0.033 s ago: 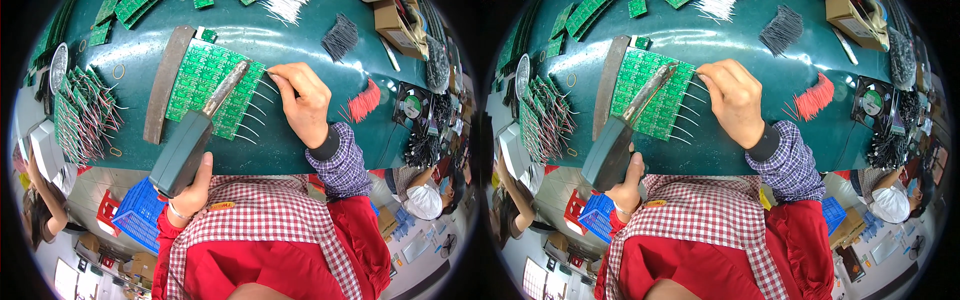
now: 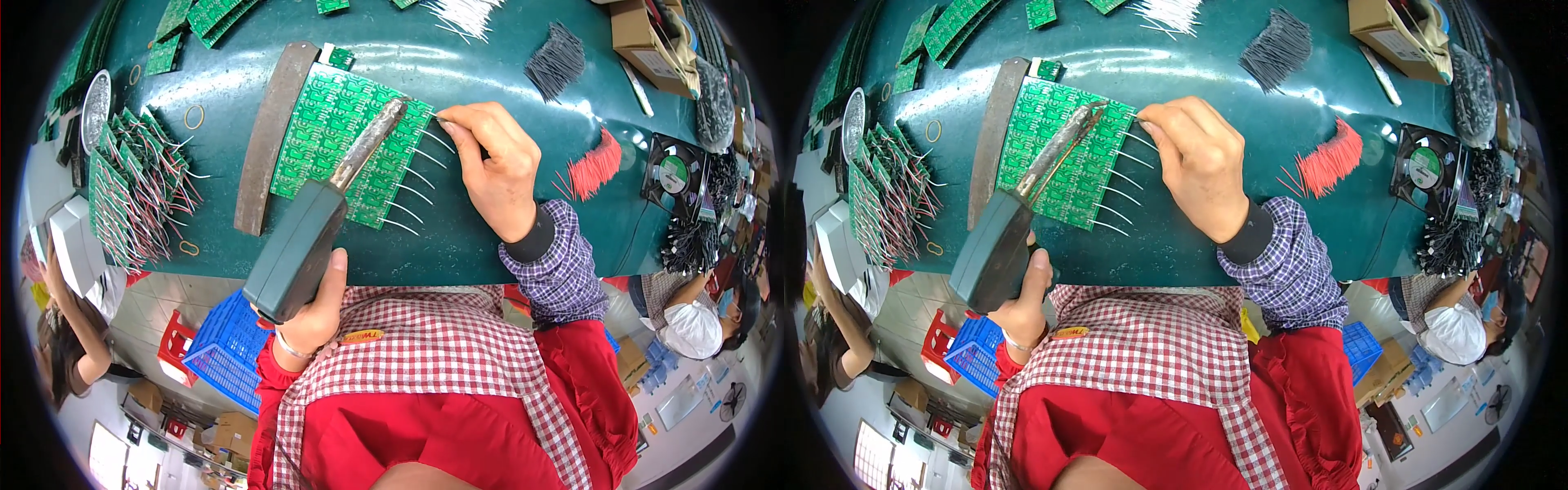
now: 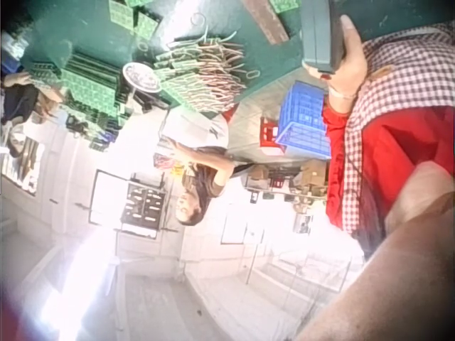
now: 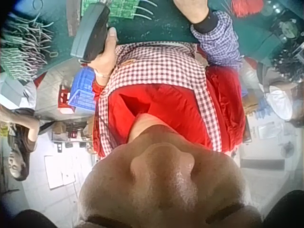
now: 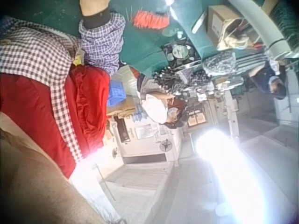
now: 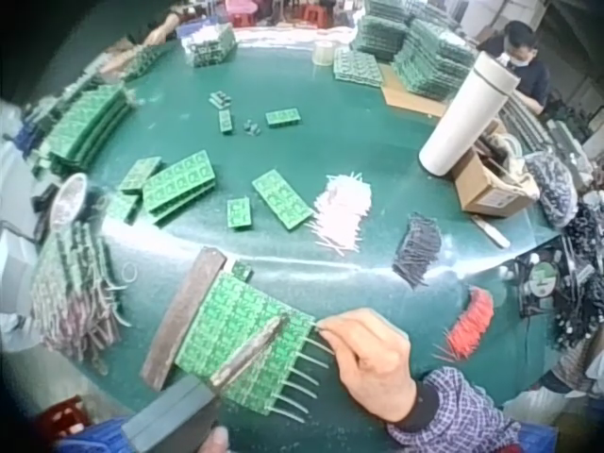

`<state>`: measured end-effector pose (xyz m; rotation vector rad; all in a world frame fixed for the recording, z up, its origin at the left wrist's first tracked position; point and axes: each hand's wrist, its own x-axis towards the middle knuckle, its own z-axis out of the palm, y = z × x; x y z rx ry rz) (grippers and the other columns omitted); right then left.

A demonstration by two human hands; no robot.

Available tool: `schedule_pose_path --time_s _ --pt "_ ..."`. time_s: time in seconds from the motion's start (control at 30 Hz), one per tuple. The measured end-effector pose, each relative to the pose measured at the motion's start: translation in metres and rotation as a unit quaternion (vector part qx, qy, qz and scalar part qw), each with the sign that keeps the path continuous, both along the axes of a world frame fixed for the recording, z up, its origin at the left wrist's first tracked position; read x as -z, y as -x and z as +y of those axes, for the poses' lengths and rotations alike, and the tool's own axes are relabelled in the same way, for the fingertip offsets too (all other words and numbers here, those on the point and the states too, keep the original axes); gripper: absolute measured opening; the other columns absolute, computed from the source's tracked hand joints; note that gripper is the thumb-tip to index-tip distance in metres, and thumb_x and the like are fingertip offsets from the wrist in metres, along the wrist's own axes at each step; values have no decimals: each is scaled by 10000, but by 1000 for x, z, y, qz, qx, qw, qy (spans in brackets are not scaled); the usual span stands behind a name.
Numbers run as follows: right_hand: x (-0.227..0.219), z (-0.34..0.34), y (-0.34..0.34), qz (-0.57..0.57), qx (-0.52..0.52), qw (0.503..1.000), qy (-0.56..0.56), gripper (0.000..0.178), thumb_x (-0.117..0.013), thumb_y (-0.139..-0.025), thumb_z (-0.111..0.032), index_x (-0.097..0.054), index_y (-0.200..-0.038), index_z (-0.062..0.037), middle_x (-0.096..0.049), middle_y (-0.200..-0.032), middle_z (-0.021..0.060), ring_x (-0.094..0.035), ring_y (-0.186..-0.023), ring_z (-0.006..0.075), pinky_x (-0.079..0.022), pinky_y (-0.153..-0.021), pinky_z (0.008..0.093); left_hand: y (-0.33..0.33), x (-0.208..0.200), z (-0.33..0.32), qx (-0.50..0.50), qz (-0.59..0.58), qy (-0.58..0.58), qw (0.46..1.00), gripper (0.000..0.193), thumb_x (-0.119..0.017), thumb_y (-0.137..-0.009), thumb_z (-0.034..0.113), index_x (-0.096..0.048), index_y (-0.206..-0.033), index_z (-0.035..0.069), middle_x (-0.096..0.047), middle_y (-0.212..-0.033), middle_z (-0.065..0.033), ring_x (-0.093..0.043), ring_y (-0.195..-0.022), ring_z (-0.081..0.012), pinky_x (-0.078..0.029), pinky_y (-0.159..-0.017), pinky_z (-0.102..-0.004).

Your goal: The person attaches wires to a circuit board by positioning the wires onto the board by hand and soldering them using a soldering tool.

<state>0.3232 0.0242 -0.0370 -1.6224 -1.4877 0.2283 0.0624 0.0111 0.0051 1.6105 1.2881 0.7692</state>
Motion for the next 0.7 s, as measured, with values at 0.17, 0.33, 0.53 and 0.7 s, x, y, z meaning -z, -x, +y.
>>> schedule_pose_path --time_s 0.17,0.33,0.53,0.7 --pt "-1 0 1 1 -2 1000 2 143 -728 -791 62 -693 -907 -13 -671 -839 121 -670 -747 299 -527 -650 368 -1 2 -2 -1 13 -23 1000 342 -715 -845 -77 -655 -1180 -43 -673 -889 -79 -597 -645 -117 -478 -565 -251" --pt "0 0 0 -1 -1 1000 3 142 -731 -791 58 -694 -909 -13 -671 -841 122 -669 -747 299 -526 -647 369 2 7 -2 7 -3 -17 1000 357 -715 -848 -78 -649 -1198 -47 -686 -931 -94 -599 -644 -119 -481 -561 -250" --pt "-1 -1 1 0 3 1000 7 132 -728 -800 50 -694 -911 -15 -671 -844 123 -667 -746 300 -525 -650 371 -1 7 -1 0 -1 -35 999 360 -718 -845 -79 -649 -1197 -46 -691 -934 -102 -600 -641 -115 -476 -553 -247" --pt "-1 -2 3 35 10 999 17 104 -722 -816 32 -689 -900 -19 -671 -845 121 -662 -754 298 -524 -667 378 2 8 -2 -7 1 -16 1000 368 -716 -840 -86 -646 -1198 -45 -687 -945 -106 -595 -633 -112 -467 -545 -247"
